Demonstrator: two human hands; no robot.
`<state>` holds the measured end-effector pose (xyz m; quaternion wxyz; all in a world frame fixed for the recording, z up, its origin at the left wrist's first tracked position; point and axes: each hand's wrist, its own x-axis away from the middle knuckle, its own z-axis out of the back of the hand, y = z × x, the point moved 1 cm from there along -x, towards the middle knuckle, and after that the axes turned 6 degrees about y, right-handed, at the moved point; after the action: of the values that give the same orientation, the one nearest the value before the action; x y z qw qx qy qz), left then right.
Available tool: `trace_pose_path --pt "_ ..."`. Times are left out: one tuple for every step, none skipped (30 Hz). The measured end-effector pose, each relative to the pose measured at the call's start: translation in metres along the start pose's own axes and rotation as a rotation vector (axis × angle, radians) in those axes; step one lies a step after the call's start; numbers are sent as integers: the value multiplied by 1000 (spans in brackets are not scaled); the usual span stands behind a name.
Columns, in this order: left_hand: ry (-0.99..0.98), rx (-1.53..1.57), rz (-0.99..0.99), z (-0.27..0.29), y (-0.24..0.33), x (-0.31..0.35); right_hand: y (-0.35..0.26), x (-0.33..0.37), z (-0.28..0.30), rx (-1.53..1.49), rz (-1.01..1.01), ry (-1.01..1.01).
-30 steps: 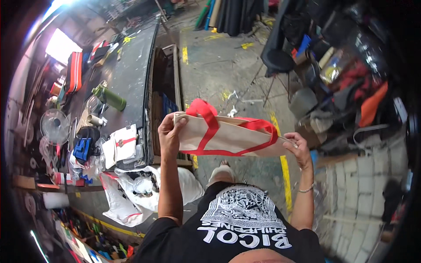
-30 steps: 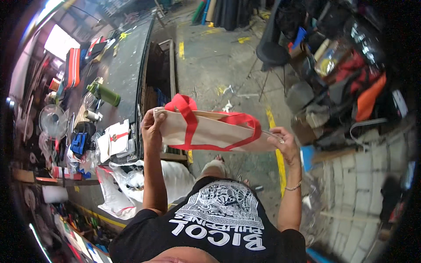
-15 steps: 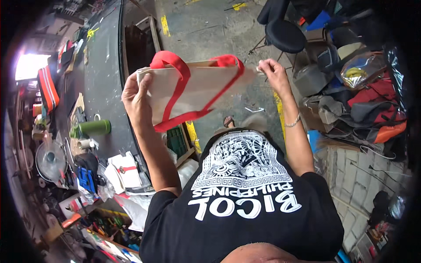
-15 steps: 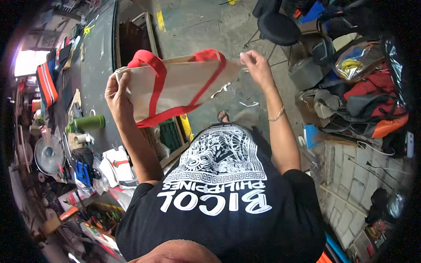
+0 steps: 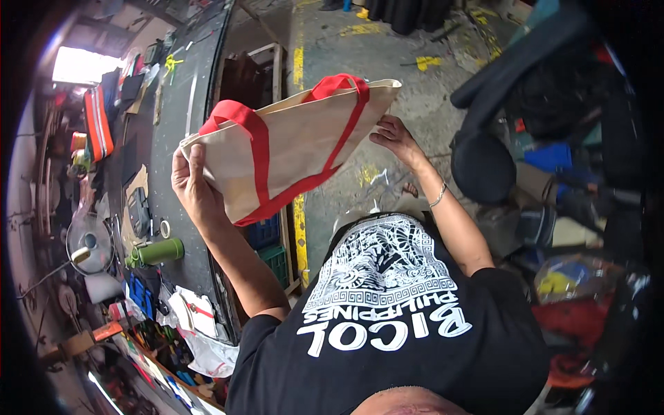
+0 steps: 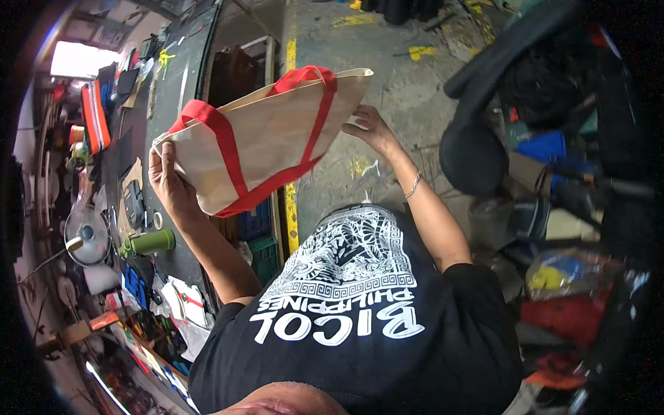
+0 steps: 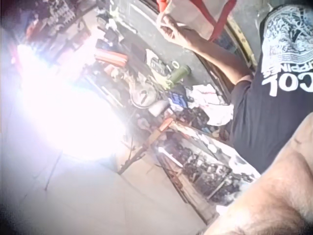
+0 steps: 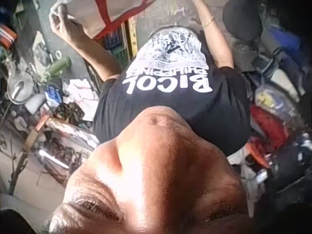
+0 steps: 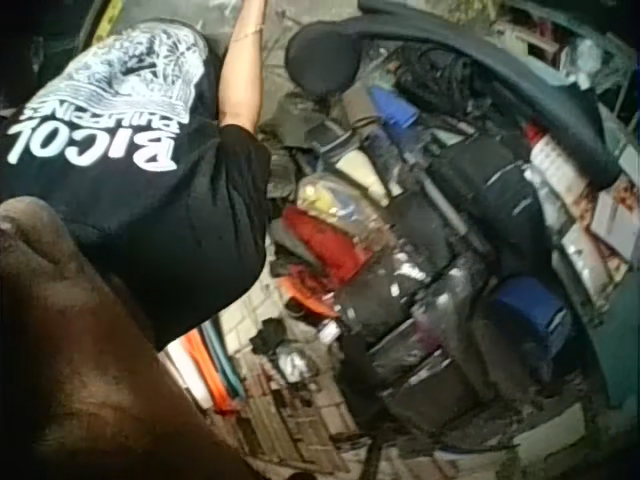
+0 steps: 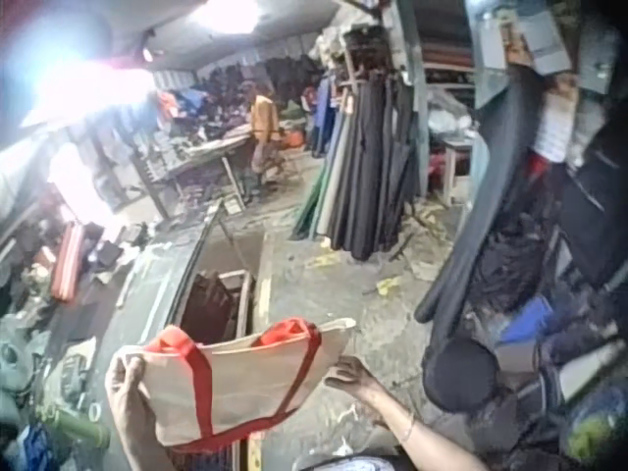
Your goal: The person marks a cardboard template with a chalk piece alongside another person, holds and opens a canvas tote bag, and then punches holes into the template using a punch tool and a wooden block.
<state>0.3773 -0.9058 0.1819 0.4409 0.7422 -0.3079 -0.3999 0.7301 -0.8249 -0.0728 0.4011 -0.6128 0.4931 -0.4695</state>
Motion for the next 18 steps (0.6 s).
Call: trace_pose_path --pt "32 -34 -21 -7 -11 -16 -15 -27 -4 -66 27 -107" --pt "57 -60 42 -10 -24 -36 -34 -51 3 -65 -4 -208" --pt "88 -48 -5 -10 -38 -54 -49 -72 5 -38 27 -182" --pt "168 -68 -11 -7 -56 -69 -63 -91 2 -48 107 -258" --pt "256 -133 11 -6 -72 -86 -74 -110 -3 -80 137 -238" --pt "369 -98 25 -9 -95 -105 -85 -133 -6 -55 40 -195" --pt "368 -80 74 -14 -117 -124 -96 -157 -8 -74 -9 -258" --pt "409 -69 19 -19 -139 -142 -103 -181 -11 -168 2 -264" --pt "396 -22 68 -23 -159 -161 -110 -208 -11 -132 -38 -189" --pt "385 -18 140 -29 -177 -181 -116 -233 -12 -219 -117 -180" --pt "362 -18 161 -42 -200 -213 -125 -265 -12 -336 -147 -232" --pt "340 -8 103 -53 -218 -238 -131 -294 -13 -344 -123 -209" --pt "350 3 122 -66 -237 -264 -139 -325 -10 -311 -131 -130" --pt "336 -2 242 -80 -255 -292 -148 -354 -6 -299 -190 -106" --pt "311 -1 206 -88 -266 -309 -152 -374 -4 -311 -260 -170" --pt "338 2 255 -102 -283 -331 -159 -399 -1 -321 -296 -176" --pt "325 25 352 -117 -300 -356 -164 -423 -2 -288 -318 -85" --pt "364 11 323 -129 -313 -379 -167 -447 -4 -216 -359 87"
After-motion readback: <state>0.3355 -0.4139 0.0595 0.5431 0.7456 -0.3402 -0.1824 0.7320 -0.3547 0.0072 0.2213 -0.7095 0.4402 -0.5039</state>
